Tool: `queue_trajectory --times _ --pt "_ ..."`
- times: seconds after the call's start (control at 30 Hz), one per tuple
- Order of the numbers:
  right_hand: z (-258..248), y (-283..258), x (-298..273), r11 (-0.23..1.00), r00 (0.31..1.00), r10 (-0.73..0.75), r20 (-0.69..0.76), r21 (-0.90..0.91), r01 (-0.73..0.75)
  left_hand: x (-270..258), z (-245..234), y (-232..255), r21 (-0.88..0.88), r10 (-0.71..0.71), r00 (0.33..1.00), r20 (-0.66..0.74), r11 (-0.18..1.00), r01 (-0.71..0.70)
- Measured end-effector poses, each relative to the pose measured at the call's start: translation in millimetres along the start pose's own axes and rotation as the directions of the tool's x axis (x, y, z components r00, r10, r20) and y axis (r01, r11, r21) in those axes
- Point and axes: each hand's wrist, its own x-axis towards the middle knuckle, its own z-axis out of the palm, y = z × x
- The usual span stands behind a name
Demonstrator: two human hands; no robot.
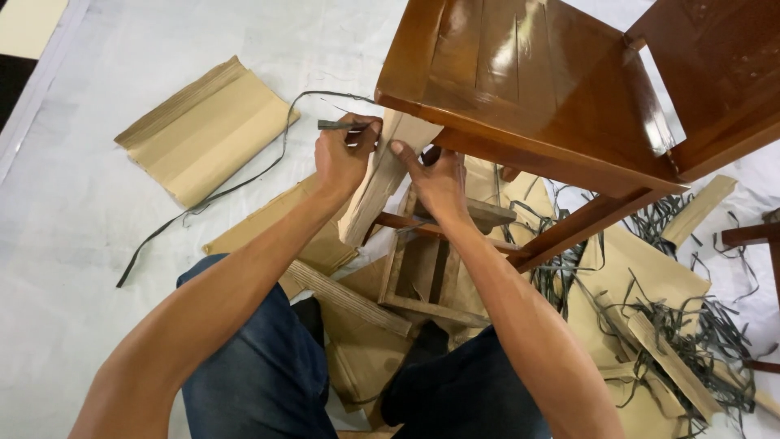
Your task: Wrapping the legs of a wooden chair with protective cardboard and securing them with plastic strips.
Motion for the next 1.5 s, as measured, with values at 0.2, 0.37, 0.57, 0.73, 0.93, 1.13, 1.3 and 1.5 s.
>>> queue_trajectory --times 0.2,0.37,0.57,0.73,0.93,1.13,1.3,1.5 --pt "2 0 -3 0.998 0.999 -0.025 -0.036 0.052 0.027 0 3 -8 0.034 0.052 0.999 -0.008 0.998 -0.052" --pt "2 -15 -18 0.985 0.992 0.1 -0.075 0.15 -0.088 -4 5 -8 0.014 0.096 0.995 -0.026 0.995 -0.096" --pt "3 -20 -25 0.971 0.989 0.057 -0.14 0.237 -0.023 -7 0 3 0.06 0.068 0.998 -0.013 0.996 -0.067" --pt "7 -11 -25 0.935 0.991 -0.009 -0.132 0.352 0.055 -10 -2 10 0.088 0.062 0.998 -0.015 0.994 -0.061" --pt "1 -21 -30 0.93 0.994 0.048 -0.097 0.368 -0.009 -12 -8 9 0.027 0.091 0.996 0.019 0.995 -0.092" --pt "-4 -31 -38 0.932 0.995 0.082 -0.059 0.358 -0.055 -13 -13 19 -0.026 0.126 0.991 0.039 0.992 -0.125" --pt "2 -20 -40 0.877 0.992 -0.101 -0.075 0.464 0.124 -16 -17 21 0.004 0.181 0.98 0.076 0.983 -0.182" --pt "-5 -24 -45 0.861 0.991 -0.117 -0.066 0.491 0.134 -20 -21 30 0.039 0.192 0.977 0.097 0.98 -0.196"
